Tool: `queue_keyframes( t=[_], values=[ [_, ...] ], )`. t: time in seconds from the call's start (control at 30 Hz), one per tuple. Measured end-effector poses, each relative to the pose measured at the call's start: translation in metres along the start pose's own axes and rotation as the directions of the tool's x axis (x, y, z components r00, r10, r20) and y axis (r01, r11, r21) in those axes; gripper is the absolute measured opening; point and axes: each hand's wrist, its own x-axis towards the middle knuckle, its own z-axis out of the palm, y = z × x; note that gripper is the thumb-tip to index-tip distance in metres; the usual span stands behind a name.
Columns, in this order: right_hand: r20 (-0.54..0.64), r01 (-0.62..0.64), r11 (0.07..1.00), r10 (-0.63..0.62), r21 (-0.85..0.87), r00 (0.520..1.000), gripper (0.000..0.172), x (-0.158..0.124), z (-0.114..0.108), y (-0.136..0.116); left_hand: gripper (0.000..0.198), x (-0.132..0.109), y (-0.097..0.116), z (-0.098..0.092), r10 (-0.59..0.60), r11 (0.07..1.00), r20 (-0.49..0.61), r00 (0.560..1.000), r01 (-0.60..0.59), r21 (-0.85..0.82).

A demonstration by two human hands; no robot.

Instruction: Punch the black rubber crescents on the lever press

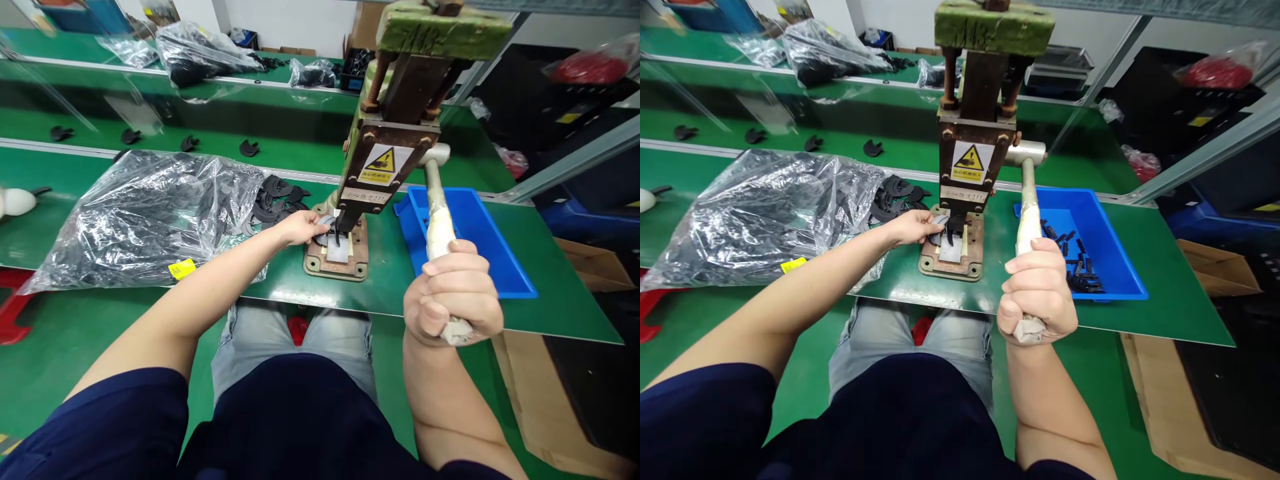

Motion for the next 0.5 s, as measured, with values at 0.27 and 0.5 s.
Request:
queue_keyframes(
  t=[0.27,0.5],
  values=[
    [-0.016,0.011,1.000,-0.011,0.016,1.000,0.044,-0.005,0.003,0.001,0.050,-0.001,0.017,-0.002,-0.178,0.983,0.085,0.980,0.181,-0.036],
    [-0.112,-0.106,0.981,0.089,-0.163,0.990,0.032,0.040,0.005,0.033,0.038,-0.014,0.019,0.010,-0.200,0.964,0.038,0.979,0.204,-0.171]
  ],
)
